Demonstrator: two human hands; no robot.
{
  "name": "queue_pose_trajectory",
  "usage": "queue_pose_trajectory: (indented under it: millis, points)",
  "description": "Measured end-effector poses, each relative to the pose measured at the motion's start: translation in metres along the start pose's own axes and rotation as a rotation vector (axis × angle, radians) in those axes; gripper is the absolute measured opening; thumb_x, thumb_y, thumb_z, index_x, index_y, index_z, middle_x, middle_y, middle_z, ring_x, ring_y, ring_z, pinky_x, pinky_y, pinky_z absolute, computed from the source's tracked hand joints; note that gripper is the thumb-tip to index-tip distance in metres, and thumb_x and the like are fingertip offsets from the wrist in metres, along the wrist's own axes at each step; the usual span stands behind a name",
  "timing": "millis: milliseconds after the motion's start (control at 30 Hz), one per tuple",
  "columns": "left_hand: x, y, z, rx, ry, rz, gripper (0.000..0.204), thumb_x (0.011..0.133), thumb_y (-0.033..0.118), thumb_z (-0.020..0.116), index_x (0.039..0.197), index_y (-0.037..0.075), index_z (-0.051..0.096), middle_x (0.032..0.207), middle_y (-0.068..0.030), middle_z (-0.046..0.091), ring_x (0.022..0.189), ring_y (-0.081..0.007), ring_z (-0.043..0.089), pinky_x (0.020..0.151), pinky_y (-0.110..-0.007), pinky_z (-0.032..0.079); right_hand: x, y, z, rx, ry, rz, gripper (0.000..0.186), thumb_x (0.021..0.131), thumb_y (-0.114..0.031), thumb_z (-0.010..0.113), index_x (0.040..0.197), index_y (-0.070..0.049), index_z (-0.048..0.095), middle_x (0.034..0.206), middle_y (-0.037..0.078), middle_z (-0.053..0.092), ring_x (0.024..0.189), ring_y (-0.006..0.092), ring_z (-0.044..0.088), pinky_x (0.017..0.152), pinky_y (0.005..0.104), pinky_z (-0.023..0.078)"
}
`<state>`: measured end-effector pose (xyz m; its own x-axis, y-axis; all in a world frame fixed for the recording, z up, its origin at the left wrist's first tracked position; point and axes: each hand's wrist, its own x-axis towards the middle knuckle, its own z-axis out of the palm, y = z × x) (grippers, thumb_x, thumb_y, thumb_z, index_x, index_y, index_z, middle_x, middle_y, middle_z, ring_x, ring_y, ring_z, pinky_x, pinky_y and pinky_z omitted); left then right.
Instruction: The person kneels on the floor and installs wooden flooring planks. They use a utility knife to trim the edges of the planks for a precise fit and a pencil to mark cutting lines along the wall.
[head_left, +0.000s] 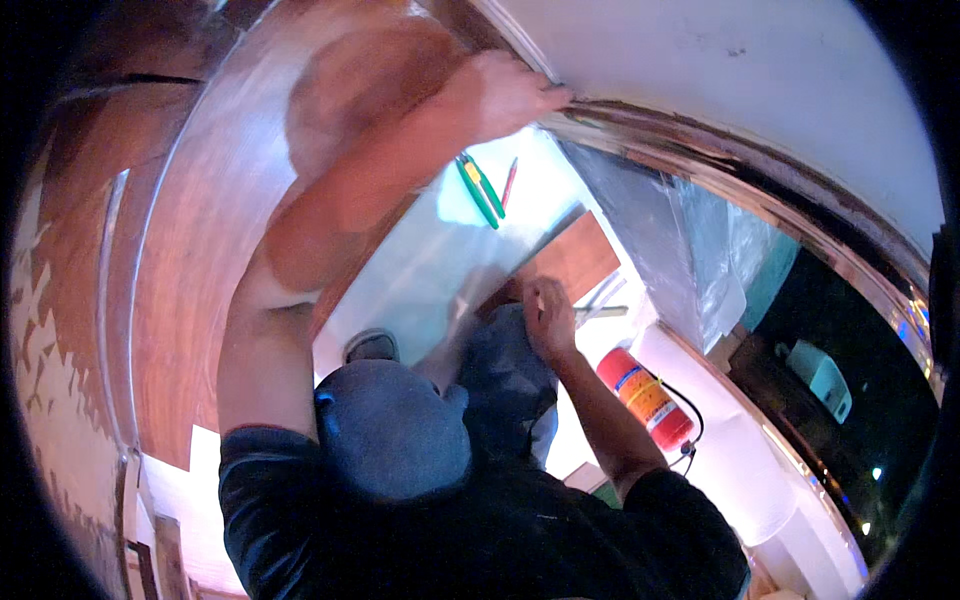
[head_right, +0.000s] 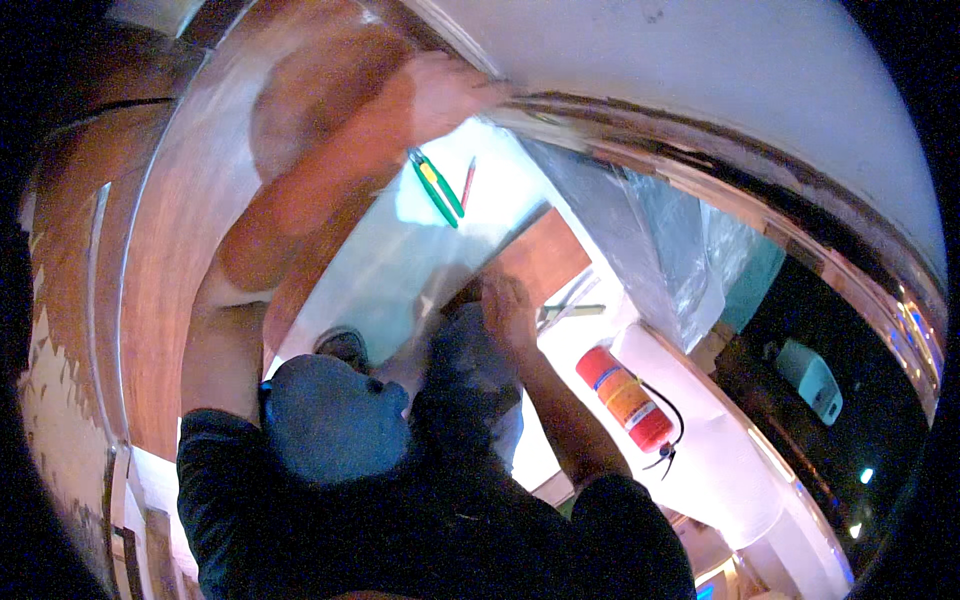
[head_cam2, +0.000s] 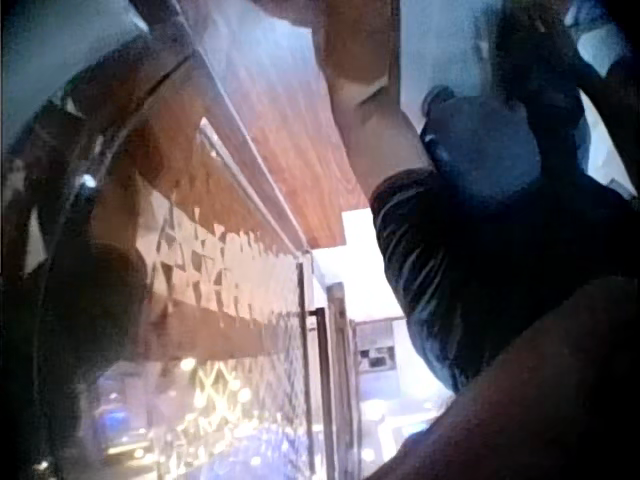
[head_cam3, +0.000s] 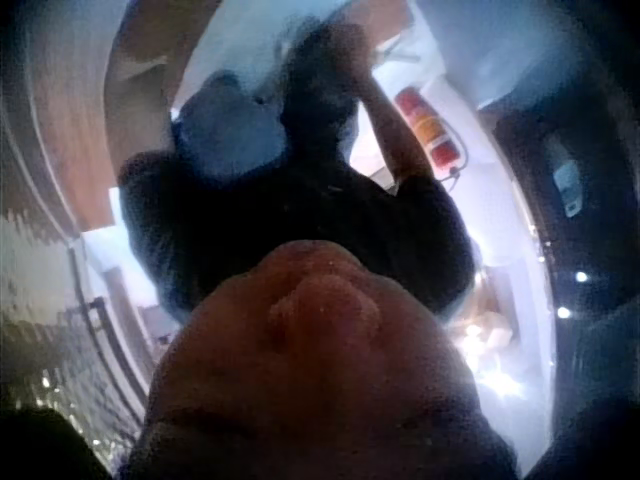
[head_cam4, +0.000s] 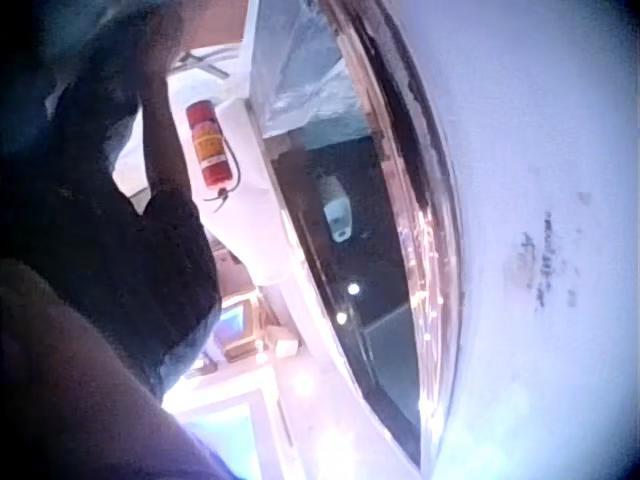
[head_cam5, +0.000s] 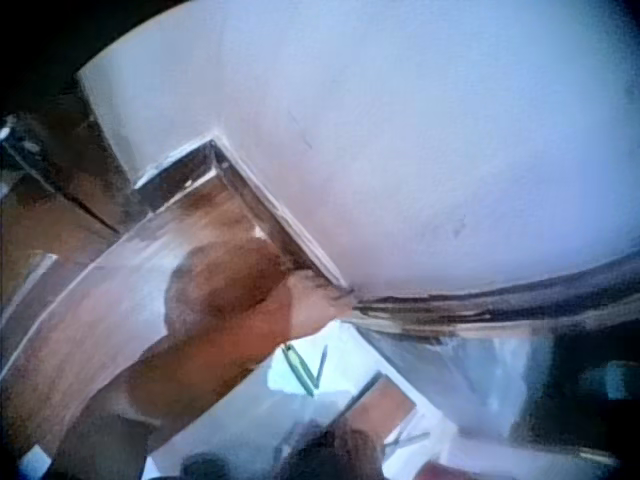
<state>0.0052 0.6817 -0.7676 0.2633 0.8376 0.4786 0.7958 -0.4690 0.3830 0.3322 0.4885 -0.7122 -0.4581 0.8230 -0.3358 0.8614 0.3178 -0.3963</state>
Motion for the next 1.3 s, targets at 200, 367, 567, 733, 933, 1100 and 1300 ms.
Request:
queue_pose_trajectory:
  millis: [200,367,567,733,933,1100,1300]
  points:
    - [0.019,0.001,0.005,0.052,-0.198,0.010,0.015,0.090,0.020,0.059,0.094,0.015,0.072,0.086,-0.0059,0.076,0.088,-0.0280,0.076,0.077,-0.046,0.057,-0.008,-0.006,0.020,0.068,-0.085,0.167,0.020,0.101,-0.014,0.060,0.112,0.000,0.068,0.117,0.021,0.067,0.109,0.0401,0.066,0.097,0.0453,0.054]
    - [0.025,0.001,-0.001,0.024,-0.215,-0.002,0.016,0.089,0.020,0.059,0.090,0.014,0.074,0.085,-0.0061,0.075,0.088,-0.0304,0.075,0.075,-0.047,0.057,0.000,-0.001,0.018,-0.008,-0.117,0.049,0.020,0.099,-0.013,0.061,0.111,0.000,0.068,0.119,0.022,0.067,0.109,0.0400,0.066,0.096,0.0442,0.054]
    - [0.023,-0.001,0.000,-0.037,-0.129,-0.011,0.016,0.090,0.019,0.059,0.089,0.016,0.074,0.086,-0.0047,0.075,0.090,-0.0275,0.074,0.079,-0.045,0.054,0.002,-0.002,0.017,-0.037,-0.125,0.027,0.018,0.099,-0.013,0.060,0.110,0.000,0.067,0.118,0.022,0.067,0.109,0.0402,0.066,0.095,0.0451,0.054]
    - [0.021,0.003,-0.003,-0.031,-0.136,-0.047,0.016,0.091,0.019,0.059,0.092,0.017,0.075,0.088,-0.0044,0.076,0.092,-0.0275,0.075,0.080,-0.044,0.054,0.002,-0.005,0.016,-0.012,-0.133,0.023,0.017,0.099,-0.011,0.060,0.110,0.000,0.066,0.118,0.022,0.066,0.109,0.0414,0.065,0.095,0.0458,0.054]
    - [0.024,0.009,-0.004,-0.027,-0.258,-0.075,0.019,0.092,0.019,0.056,0.097,0.017,0.074,0.093,-0.0055,0.076,0.097,-0.0272,0.075,0.083,-0.046,0.056,0.001,-0.007,0.015,-0.084,-0.126,-0.004,0.018,0.099,-0.011,0.059,0.112,-0.001,0.065,0.118,0.023,0.065,0.110,0.0437,0.064,0.095,0.0468,0.054]
    - [0.024,0.007,-0.001,-0.062,-0.223,-0.144,0.023,0.092,0.016,0.054,0.105,0.018,0.073,0.105,-0.0065,0.076,0.100,-0.0290,0.074,0.088,-0.046,0.056,0.005,-0.006,0.010,0.053,-0.102,0.024,0.018,0.098,-0.010,0.058,0.112,-0.001,0.065,0.116,0.022,0.065,0.107,0.0431,0.064,0.094,0.0473,0.054]
    - [0.029,0.007,0.004,0.005,-0.262,-0.129,0.024,0.092,0.017,0.057,0.110,0.020,0.074,0.108,-0.0051,0.075,0.105,-0.0268,0.073,0.091,-0.044,0.055,0.004,-0.005,0.010,0.113,-0.091,0.065,0.018,0.097,-0.008,0.059,0.111,0.001,0.065,0.115,0.024,0.065,0.107,0.0444,0.064,0.095,0.0485,0.053]
